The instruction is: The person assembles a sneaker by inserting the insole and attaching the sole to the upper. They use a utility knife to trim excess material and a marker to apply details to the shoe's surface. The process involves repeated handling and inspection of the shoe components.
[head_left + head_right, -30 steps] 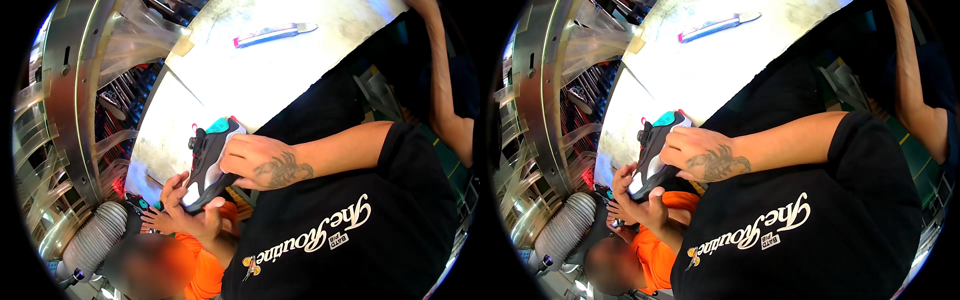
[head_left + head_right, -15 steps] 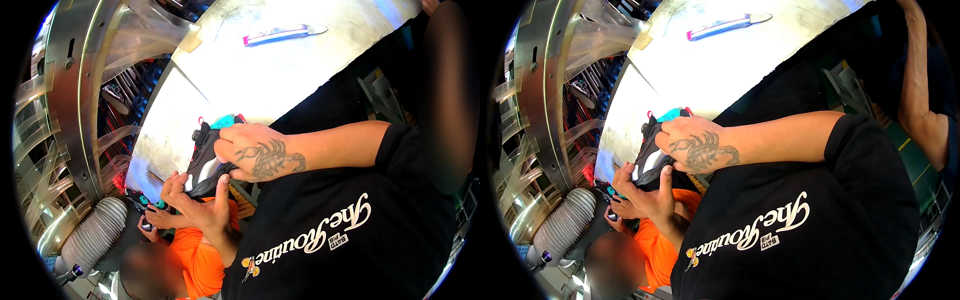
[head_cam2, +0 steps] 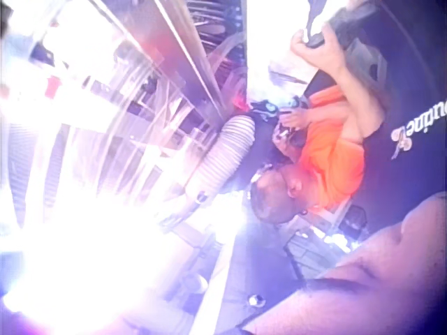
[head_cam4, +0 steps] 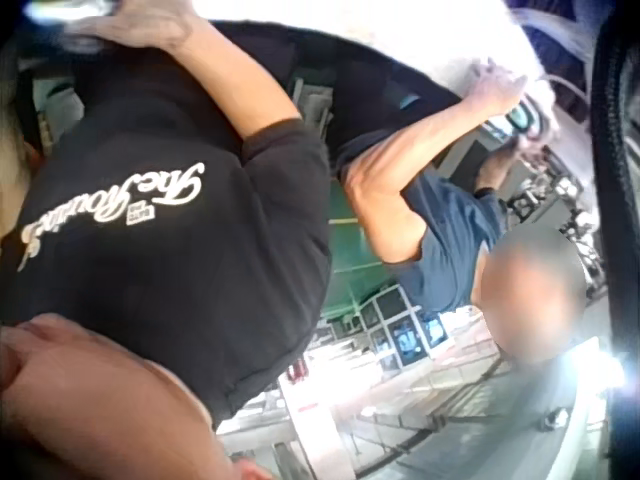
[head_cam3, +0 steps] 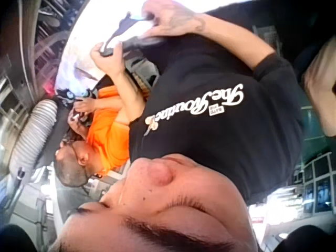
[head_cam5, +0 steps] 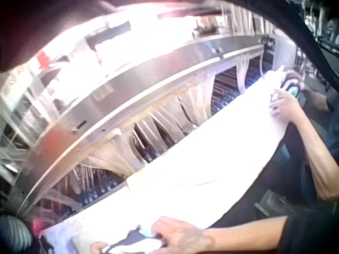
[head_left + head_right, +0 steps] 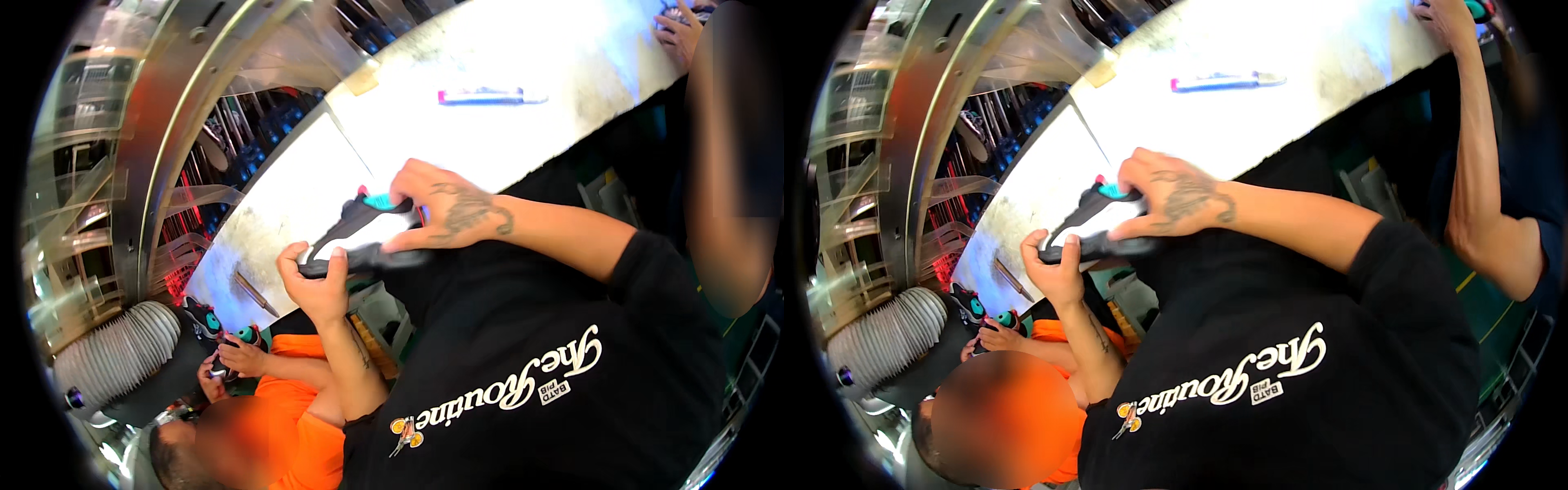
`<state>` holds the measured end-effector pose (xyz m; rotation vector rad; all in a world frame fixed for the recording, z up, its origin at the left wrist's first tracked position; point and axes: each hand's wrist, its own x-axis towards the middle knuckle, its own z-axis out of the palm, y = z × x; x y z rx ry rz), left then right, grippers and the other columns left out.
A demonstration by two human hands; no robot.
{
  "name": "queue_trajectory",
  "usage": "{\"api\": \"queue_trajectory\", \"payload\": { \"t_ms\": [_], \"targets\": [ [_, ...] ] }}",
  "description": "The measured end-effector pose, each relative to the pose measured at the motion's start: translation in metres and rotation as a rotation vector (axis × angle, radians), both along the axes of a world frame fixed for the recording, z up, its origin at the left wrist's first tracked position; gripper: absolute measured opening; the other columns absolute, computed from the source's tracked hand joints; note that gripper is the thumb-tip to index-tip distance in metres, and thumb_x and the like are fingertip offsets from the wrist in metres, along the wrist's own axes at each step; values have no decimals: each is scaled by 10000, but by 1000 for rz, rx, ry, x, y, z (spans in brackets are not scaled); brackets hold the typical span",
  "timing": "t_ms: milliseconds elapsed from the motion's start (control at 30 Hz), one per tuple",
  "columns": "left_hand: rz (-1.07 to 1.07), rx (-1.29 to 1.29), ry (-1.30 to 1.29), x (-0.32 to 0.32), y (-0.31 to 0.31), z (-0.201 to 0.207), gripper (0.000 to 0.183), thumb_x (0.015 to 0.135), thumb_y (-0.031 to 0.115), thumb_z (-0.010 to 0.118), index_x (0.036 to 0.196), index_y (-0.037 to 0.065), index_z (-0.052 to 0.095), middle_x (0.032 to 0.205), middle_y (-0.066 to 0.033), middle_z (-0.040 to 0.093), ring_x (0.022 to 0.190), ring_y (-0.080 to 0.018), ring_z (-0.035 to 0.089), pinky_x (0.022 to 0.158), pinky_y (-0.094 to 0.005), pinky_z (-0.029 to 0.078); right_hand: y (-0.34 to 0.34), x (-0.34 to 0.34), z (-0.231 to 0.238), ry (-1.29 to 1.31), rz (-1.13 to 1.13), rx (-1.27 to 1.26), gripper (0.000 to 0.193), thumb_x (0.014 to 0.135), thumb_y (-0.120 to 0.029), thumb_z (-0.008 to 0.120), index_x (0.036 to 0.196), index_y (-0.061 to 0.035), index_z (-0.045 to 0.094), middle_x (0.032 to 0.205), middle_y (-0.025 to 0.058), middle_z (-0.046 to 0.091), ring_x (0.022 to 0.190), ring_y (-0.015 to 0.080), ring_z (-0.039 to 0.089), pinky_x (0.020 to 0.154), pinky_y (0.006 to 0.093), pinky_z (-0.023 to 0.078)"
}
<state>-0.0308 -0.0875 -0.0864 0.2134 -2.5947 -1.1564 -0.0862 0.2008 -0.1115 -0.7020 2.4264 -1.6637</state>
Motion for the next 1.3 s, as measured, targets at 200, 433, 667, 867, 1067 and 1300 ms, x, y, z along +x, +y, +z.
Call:
{"api": "queue_trajectory", "payload": {
  "t_ms": [200, 433, 667, 867, 1067, 1300],
  "targets": [
    [-159, 1084, -41, -7, 61, -12, 485, 979, 284, 697, 1362, 34, 535, 1239, -124, 613, 1133, -213, 623, 1038, -366, 505, 14, -22, 51, 186, 175, -507, 378, 919, -291, 842, 1145, -26, 695, 1219, 174, 712, 1179, 324, 680, 1184, 534, 457],
    [-427, 710, -5, -12, 101, 57, 754, 970, 261, 720, 1580, 18, 348, 1582, -180, 423, 1509, -316, 410, 1265, -511, 284, -2, -43, 92, 325, 53, -125, 128, 898, -166, 773, 901, -48, 724, 874, 100, 713, 829, 282, 698, 824, 387, 566],
    [-414, -31, 333, 21, 63, -30, 716, 882, 240, 748, 1469, 34, 394, 1563, -276, 385, 1449, -437, 393, 1246, -576, 297, -5, -108, 91, -87, 86, -134, 273, 962, -280, 751, 920, -10, 747, 892, 78, 767, 856, 160, 707, 808, 330, 562],
    [-572, -578, 386, 15, 72, 31, 464, 846, 200, 657, 1291, 83, 719, 1419, -62, 669, 1378, -358, 484, 1242, -641, 223, -22, -93, 103, -104, 72, -127, 337, 913, -354, 757, 867, -20, 743, 826, 147, 748, 790, 268, 714, 770, 392, 564],
    [-583, -613, 122, 10, 76, 64, 682, 703, 186, 638, 1370, 59, 693, 1385, -128, 689, 1241, -380, 542, 1162, -567, 309, -25, -89, 101, -12, 99, -27, 301, 928, -341, 792, 881, -46, 750, 792, 95, 748, 768, 245, 711, 758, 379, 566],
    [-715, -137, 179, -13, 47, 68, 583, 926, 441, 764, 1318, 17, 685, 1203, -210, 676, 1155, -390, 589, 1029, -514, 459, -23, -83, 102, 36, 113, -50, 324, 908, -355, 772, 885, -32, 744, 798, 121, 745, 792, 295, 730, 780, 415, 567]
  ]
}}
